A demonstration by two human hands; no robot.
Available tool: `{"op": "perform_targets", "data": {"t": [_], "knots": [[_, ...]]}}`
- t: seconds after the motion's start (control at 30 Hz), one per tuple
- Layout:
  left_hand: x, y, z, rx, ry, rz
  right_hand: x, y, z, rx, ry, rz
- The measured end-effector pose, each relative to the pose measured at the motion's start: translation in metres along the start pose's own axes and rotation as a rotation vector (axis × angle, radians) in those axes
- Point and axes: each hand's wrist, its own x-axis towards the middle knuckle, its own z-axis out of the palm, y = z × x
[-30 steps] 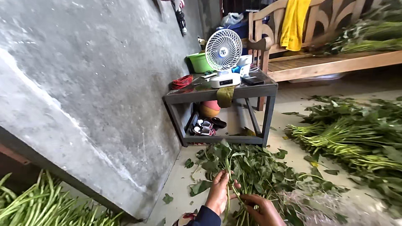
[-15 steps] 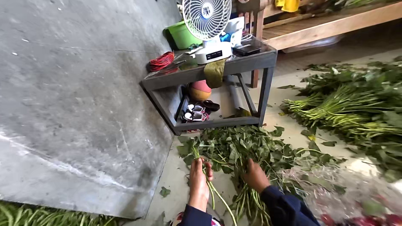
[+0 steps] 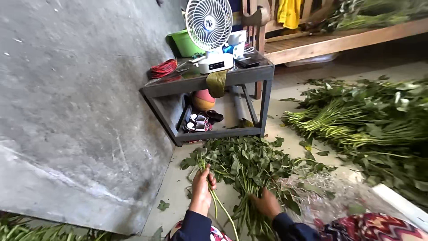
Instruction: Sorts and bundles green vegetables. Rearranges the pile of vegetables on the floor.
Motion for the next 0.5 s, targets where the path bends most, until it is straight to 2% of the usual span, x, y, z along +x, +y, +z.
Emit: {"op": "perform_targets", "data": {"t": [0.1,0.17,0.3,0.37,0.43,0.5], "knots": [[-0.002,-0.002,-0.004,0.018,-0.022,0.039,0.0,-0.022,0.047,-0.162,0.059,0.034],[-0.003,-0.003,-0.007,0.036,-0.024,0.051,0.011,-0.028,0.065,-0.205,0.095,-0.008],[-0.001,0.001,-0.005,0.047,-0.021,0.067,0.016,-0.043,0.056,-0.257,-0.008,-0.209],[-0.001,0.0,-0.003,0.052,-0.026,0.067,0.012,-0.038,0.048,-0.269,-0.052,-0.247],[-0.001,-0.001,-0.002,0.058,-0.032,0.066,0.009,-0.023,0.036,-0.1,-0.013,-0.26],[0.0,0.002,-0.002,0.054,-0.032,0.063,0.011,-0.005,0.02,0.106,0.134,-0.271]]}}
